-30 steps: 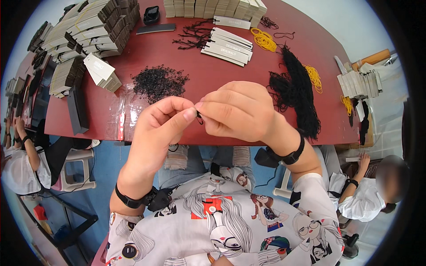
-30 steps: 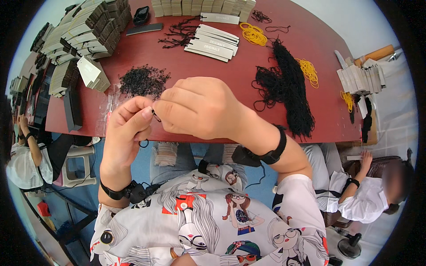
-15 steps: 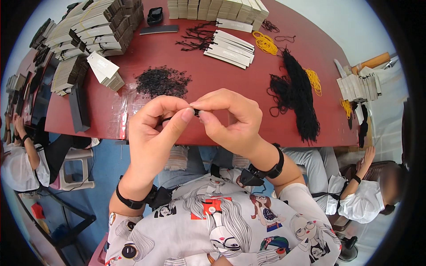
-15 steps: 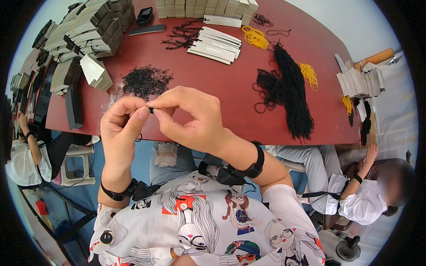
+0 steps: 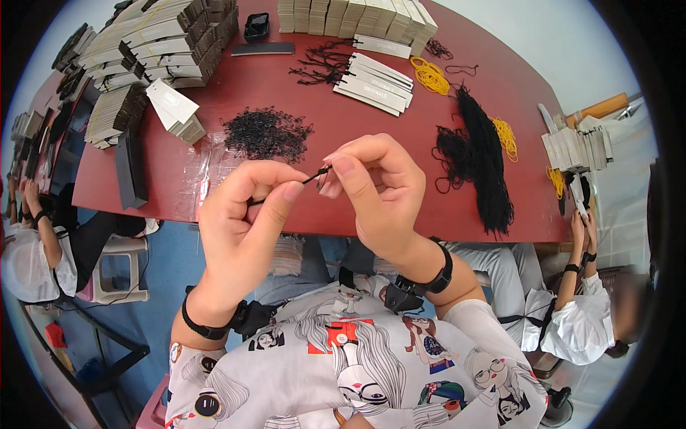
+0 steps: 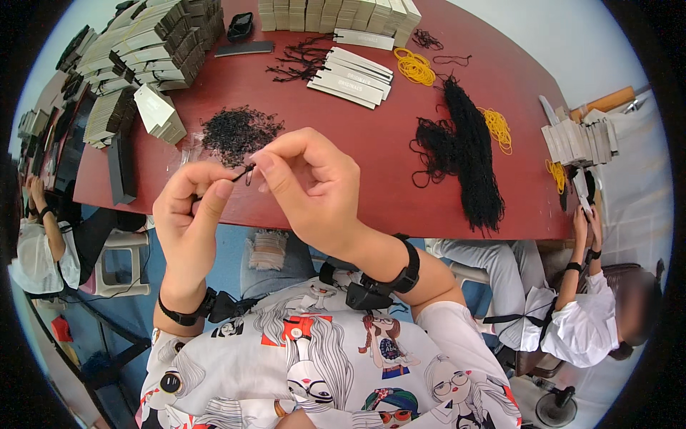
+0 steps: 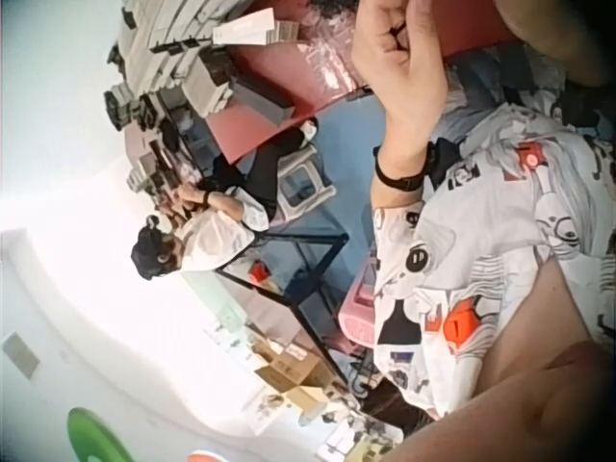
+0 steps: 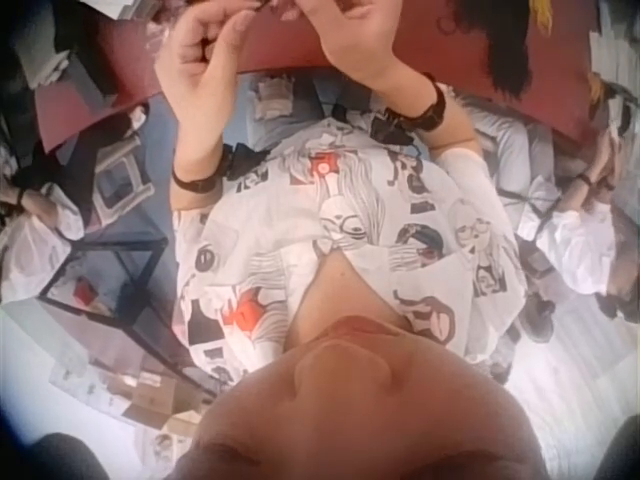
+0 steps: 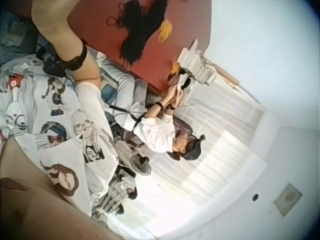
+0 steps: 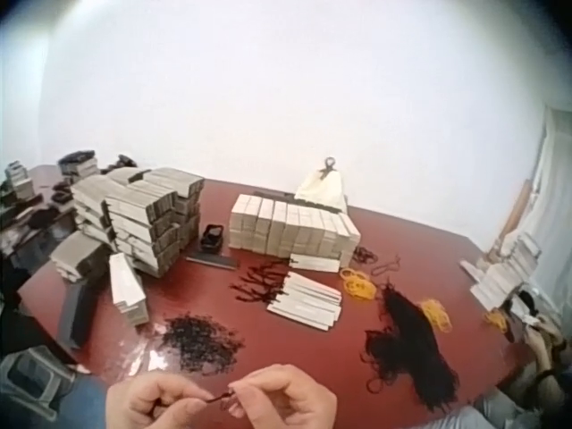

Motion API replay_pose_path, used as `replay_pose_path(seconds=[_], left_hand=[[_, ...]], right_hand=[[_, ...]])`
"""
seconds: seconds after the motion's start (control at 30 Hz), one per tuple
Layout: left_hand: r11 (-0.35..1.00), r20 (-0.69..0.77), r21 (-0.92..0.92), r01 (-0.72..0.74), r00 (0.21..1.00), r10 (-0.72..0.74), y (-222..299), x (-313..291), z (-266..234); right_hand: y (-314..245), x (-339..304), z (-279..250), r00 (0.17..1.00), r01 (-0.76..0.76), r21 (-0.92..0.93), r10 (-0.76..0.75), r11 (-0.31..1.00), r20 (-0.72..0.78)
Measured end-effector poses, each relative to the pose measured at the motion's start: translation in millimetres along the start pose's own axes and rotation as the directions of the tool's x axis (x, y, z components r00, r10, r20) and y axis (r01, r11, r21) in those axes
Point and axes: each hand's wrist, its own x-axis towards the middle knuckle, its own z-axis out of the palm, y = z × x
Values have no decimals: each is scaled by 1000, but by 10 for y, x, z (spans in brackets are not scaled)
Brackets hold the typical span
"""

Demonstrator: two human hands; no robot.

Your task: Manually attaching black elastic strings to white paper tags.

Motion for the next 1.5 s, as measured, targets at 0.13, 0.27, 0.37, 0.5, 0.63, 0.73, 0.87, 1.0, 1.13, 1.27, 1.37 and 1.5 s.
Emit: replay_pose_path(seconds=[0.13,0.27,0.37,0.5,0.63,0.73,0.87,1.0,1.13,1.27,1.37,1.5], left_hand=[[975,46,-212,-71,996,83,-40,-118,-289],[793,201,-609,9,969,143,-174,-551,-804],[898,-80,-434,-72,996,41,-237,-794,-958],[967,-386,-230,-112,923,15,-273,-1081,-1127],[993,-562,-69,91,819,-115,-186,-1302,-1364],[980,-670,161,119,742,20,-246,-1291,-1493],[978,-696,207,6,704,143,-366,-1295,-1551],[969,-650,-172,-178,759,24,-568,-1371,-1544],[930,-577,-334,-154,814,-72,-699,-1507,-1525],[964,-462,-253,78,866,-191,-776,-1479,-1403],[953,-383,-248,177,885,-264,-811,-1458,-1298],[920,-325,-324,219,888,-326,-910,-1417,-1158]], right_hand=[[61,90,47,975,-204,105,193,973,107],[127,175,184,885,-424,113,384,899,263],[207,303,466,668,-601,-139,590,787,455],[451,712,895,571,-338,-415,535,845,623],[656,1217,1341,909,368,-711,-71,599,410],[1019,1445,1450,895,416,-866,43,278,444],[1033,1490,1508,869,331,-909,294,253,398],[745,1156,1373,922,268,-655,10,707,387],[397,280,1037,421,-251,-558,608,791,673],[539,-337,831,517,198,-696,530,690,672],[682,-509,890,681,413,-707,321,574,658],[717,-565,920,696,478,-710,270,517,665]])
